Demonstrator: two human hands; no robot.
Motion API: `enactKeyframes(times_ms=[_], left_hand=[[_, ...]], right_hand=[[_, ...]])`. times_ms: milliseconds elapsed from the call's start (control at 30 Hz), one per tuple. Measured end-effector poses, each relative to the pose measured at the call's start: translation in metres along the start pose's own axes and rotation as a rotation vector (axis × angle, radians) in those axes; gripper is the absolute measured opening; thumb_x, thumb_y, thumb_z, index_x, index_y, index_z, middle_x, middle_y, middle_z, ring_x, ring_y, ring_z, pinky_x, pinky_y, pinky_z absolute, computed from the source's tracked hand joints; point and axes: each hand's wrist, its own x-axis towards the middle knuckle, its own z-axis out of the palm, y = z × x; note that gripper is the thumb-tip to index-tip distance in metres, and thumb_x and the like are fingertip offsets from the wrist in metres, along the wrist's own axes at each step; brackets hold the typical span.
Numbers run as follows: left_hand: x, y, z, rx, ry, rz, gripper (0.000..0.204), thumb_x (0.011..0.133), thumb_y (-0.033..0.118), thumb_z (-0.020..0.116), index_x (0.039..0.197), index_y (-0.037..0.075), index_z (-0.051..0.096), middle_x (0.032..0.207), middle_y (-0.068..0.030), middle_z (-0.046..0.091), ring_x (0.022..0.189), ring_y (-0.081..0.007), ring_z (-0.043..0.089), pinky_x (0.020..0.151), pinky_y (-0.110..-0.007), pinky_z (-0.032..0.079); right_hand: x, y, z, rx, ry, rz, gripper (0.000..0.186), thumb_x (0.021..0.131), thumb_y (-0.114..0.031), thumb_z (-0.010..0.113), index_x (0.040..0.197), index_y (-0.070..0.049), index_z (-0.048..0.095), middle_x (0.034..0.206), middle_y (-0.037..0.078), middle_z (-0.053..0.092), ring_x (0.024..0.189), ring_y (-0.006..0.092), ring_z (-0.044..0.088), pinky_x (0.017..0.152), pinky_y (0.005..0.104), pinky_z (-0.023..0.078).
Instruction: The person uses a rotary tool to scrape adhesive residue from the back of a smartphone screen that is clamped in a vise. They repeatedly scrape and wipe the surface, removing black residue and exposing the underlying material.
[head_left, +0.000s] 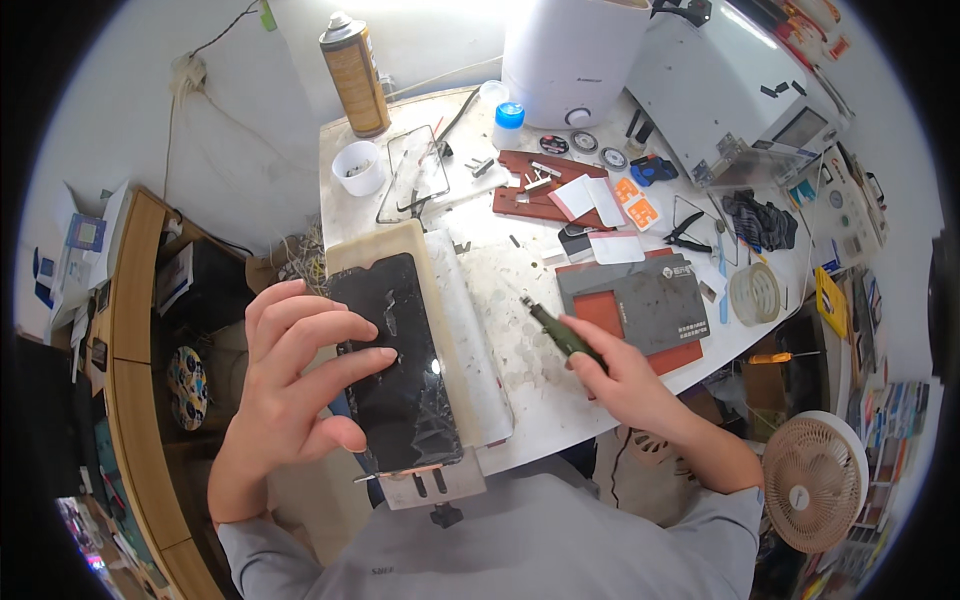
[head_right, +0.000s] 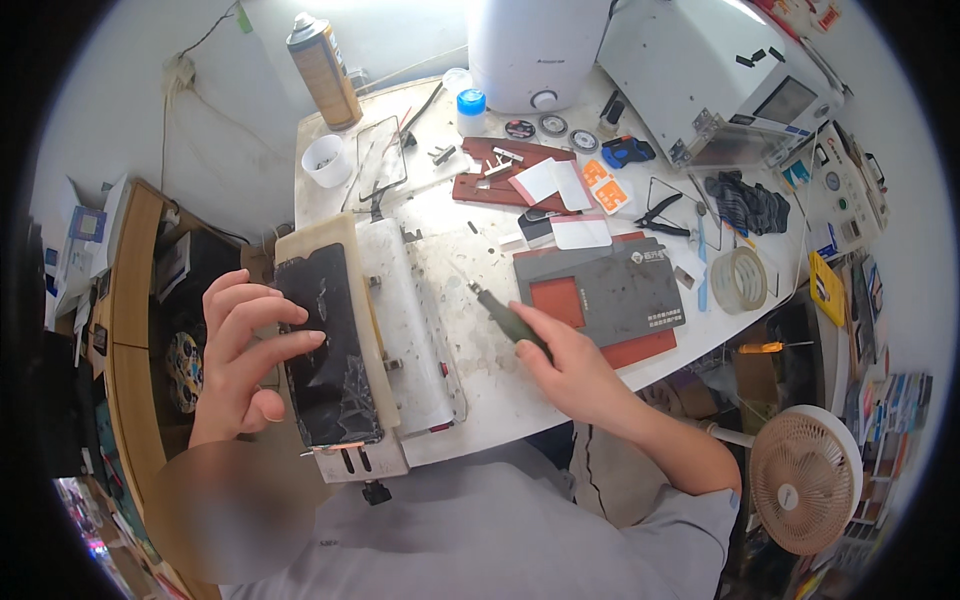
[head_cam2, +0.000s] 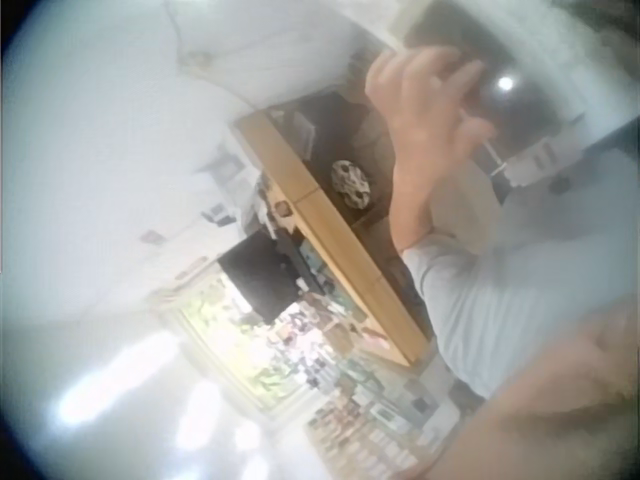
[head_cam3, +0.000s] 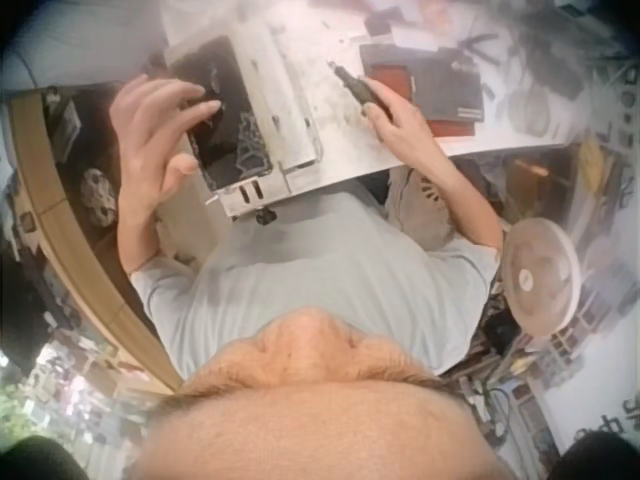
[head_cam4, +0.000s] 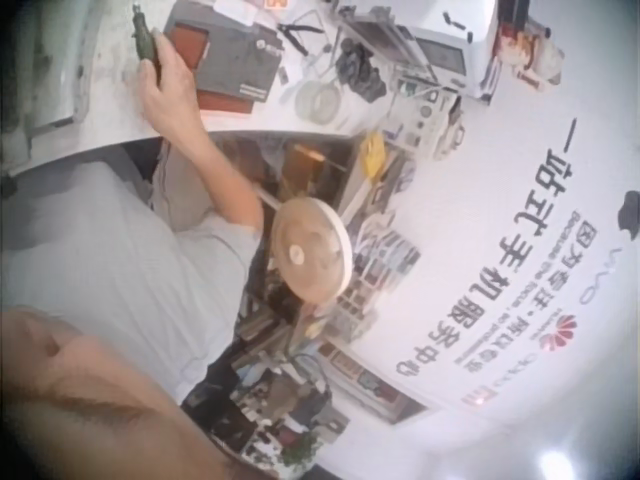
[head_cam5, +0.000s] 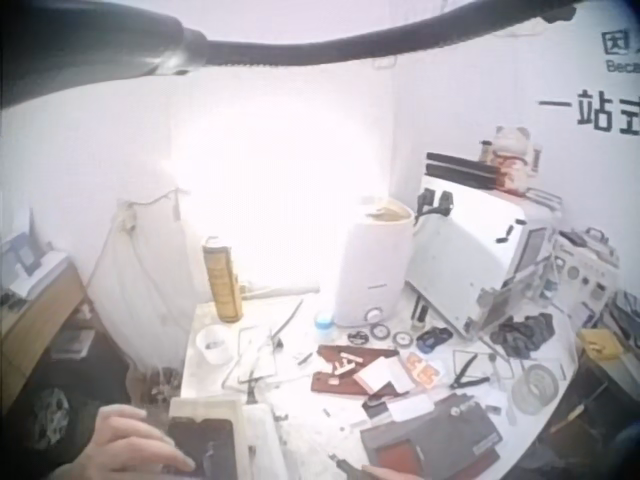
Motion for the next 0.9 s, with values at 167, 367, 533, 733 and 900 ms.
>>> enactKeyframes(times_ms=[167,367,533,733,900], left_hand=[[-0.007,-0.002,0.0,-0.009,0.025,0.016,0.074,0.101,0.073,0.045,0.106,0.009,0.081,0.114,-0.004,0.073,0.106,-0.0265,0.062,0.107,-0.05,0.041],[-0.014,-0.003,0.003,-0.021,0.044,0.018,0.073,0.102,0.072,0.046,0.108,0.009,0.081,0.117,-0.0033,0.075,0.108,-0.0253,0.064,0.107,-0.049,0.042],[-0.02,-0.005,0.004,-0.007,0.052,0.03,0.072,0.102,0.072,0.045,0.108,0.01,0.081,0.12,-0.0026,0.075,0.109,-0.0252,0.064,0.108,-0.049,0.042],[-0.023,-0.006,0.009,-0.033,0.053,0.015,0.082,0.105,0.075,0.036,0.105,0.009,0.084,0.12,-0.0039,0.076,0.111,-0.0261,0.061,0.112,-0.051,0.037],[-0.023,-0.007,0.009,-0.039,0.052,0.018,0.082,0.104,0.075,0.036,0.105,0.008,0.084,0.12,-0.0041,0.076,0.111,-0.026,0.061,0.113,-0.051,0.037]], right_hand=[[-0.007,-0.049,-0.034,-0.246,0.07,-0.32,0.062,0.093,-0.008,0.076,0.152,-0.006,0.057,0.108,0.01,0.068,0.074,0.0156,0.064,0.066,0.0315,0.054],[0.013,-0.099,-0.065,-0.719,0.091,-0.696,0.064,0.077,-0.002,0.083,0.139,-0.013,0.07,0.096,0.006,0.069,0.074,0.025,0.068,0.063,0.0364,0.056],[0.029,-0.12,-0.076,-0.881,0.062,-0.761,0.06,0.077,0.001,0.08,0.136,-0.008,0.07,0.105,0.011,0.073,0.079,0.0265,0.072,0.066,0.0364,0.058],[0.036,-0.124,-0.075,-0.918,0.072,-0.801,0.06,0.078,0.001,0.077,0.136,-0.014,0.072,0.091,0.004,0.068,0.073,0.0213,0.068,0.058,0.0351,0.054],[0.034,-0.128,-0.076,-0.92,-0.006,-0.716,0.057,0.078,-0.002,0.082,0.134,-0.01,0.072,0.108,0.011,0.076,0.08,0.0263,0.074,0.068,0.0363,0.06]])
